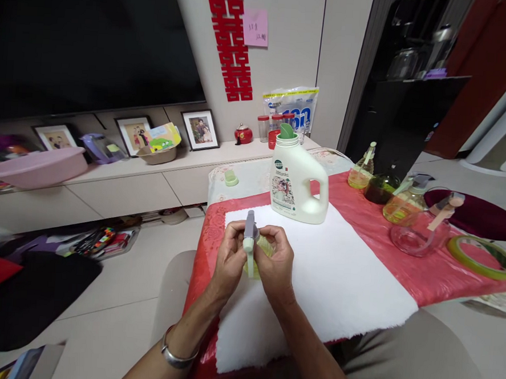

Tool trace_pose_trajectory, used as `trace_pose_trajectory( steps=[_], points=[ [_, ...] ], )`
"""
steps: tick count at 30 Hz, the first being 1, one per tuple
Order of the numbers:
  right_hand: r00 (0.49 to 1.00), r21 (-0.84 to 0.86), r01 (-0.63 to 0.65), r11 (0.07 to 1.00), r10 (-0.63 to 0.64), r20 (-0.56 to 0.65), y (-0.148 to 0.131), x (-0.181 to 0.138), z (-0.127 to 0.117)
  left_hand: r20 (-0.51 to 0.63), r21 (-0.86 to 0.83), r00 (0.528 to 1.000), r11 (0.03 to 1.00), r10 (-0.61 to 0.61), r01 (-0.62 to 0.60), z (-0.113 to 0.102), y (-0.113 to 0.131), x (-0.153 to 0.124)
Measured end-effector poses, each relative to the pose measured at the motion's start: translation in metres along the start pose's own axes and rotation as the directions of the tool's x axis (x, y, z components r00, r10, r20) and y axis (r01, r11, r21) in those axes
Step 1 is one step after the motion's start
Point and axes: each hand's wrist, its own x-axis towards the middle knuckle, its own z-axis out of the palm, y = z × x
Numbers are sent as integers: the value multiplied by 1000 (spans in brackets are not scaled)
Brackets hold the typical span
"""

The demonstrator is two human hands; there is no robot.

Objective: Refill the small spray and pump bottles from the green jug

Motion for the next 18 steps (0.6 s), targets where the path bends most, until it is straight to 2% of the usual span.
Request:
trace_pose_trajectory(
  steps=[4,9,18],
  points=[
    [997,-37,43,998,-41,60,-2,2,-5,-5,37,1000,999,16,-16,1,0,2],
    [987,-64,39,997,-29,157,-8,1,-14,-19,-66,1000,998,4,-5,1,-5,2],
    [991,-75,68,995,-59,121,-7,5,-10,-21,21,999,999,28,-28,-3,9,1]
  ],
)
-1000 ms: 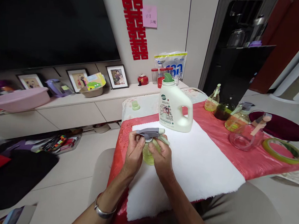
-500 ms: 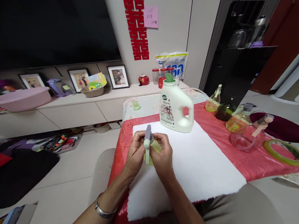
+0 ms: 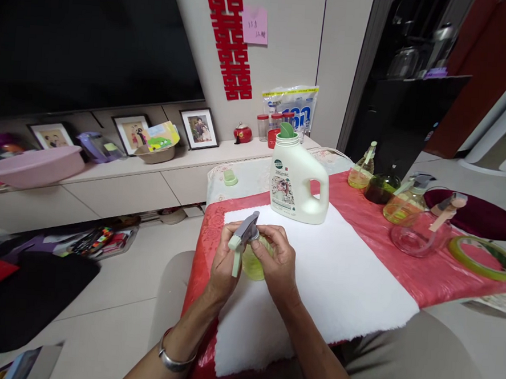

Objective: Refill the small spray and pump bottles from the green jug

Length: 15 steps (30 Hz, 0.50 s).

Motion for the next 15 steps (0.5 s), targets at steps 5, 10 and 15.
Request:
trace_pose_trajectory(
  steps=[5,10,15],
  points=[
    [999,-11,-6,1000,6,42,-3,2,-4,22,-26,999,999,34,-33,-1,-6,1],
    [998,-42,-10,999,12,56,-3,4,-7,19,-44,999,999,33,-32,-2,-14,0],
    [1000,-52,-6,999,5,-27,-1,4,1,16,-68,995,992,-102,103,-3,-24,-4]
  ],
)
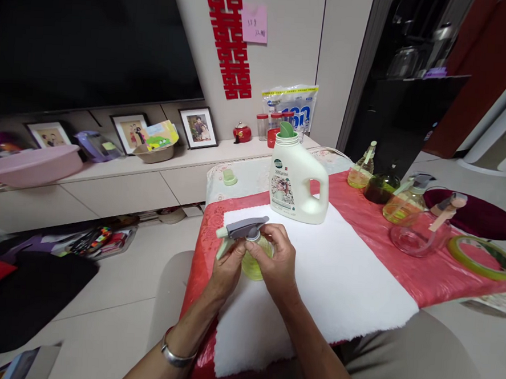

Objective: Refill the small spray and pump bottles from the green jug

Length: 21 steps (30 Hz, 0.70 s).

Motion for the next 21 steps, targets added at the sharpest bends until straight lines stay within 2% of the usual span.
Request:
trace_pose_trajectory(
  steps=[4,7,10,12,21],
  points=[
    [999,-2,-42,999,42,-15,-3,-1,5,25,-137,999,990,27,-23,3,-3,2],
    [997,-3,-49,999,50,54,-7,-1,2,11,-165,999,985,50,-47,5,-3,3],
    [991,1,-34,999,34,131,-9,-1,-4,9,-149,1000,988,27,-25,5,-5,1],
    [990,5,-29,1000,28,140,-8,-1,-7,17,-144,1000,990,14,-12,3,-9,0],
    [996,21,-75,997,73,56,-4,4,1,-63,11,998,1000,4,-3,-3,-12,-2]
  ],
)
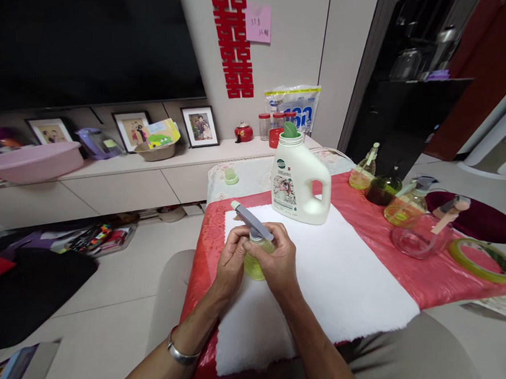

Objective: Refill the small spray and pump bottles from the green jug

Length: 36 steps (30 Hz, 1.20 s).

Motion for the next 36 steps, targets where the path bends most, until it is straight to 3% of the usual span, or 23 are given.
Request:
trace_pose_trajectory(
  steps=[9,18,26,33,36],
  points=[
    [980,63,24,998,-36,197,-12,0,-13,6,-45,996,995,-86,86,-1,-5,-7],
    [1000,18,-26,999,26,4,-3,1,-5,0,-91,994,990,-111,111,1,-1,-8],
    [985,1,9,1000,-9,174,-15,0,-12,30,-133,995,986,-95,98,1,3,-10],
    [999,0,-46,999,46,-22,3,-3,1,52,-187,989,971,-140,147,3,0,-11],
    [998,4,-54,999,54,-21,2,-5,2,43,-192,990,971,-136,142,3,1,-10]
  ],
)
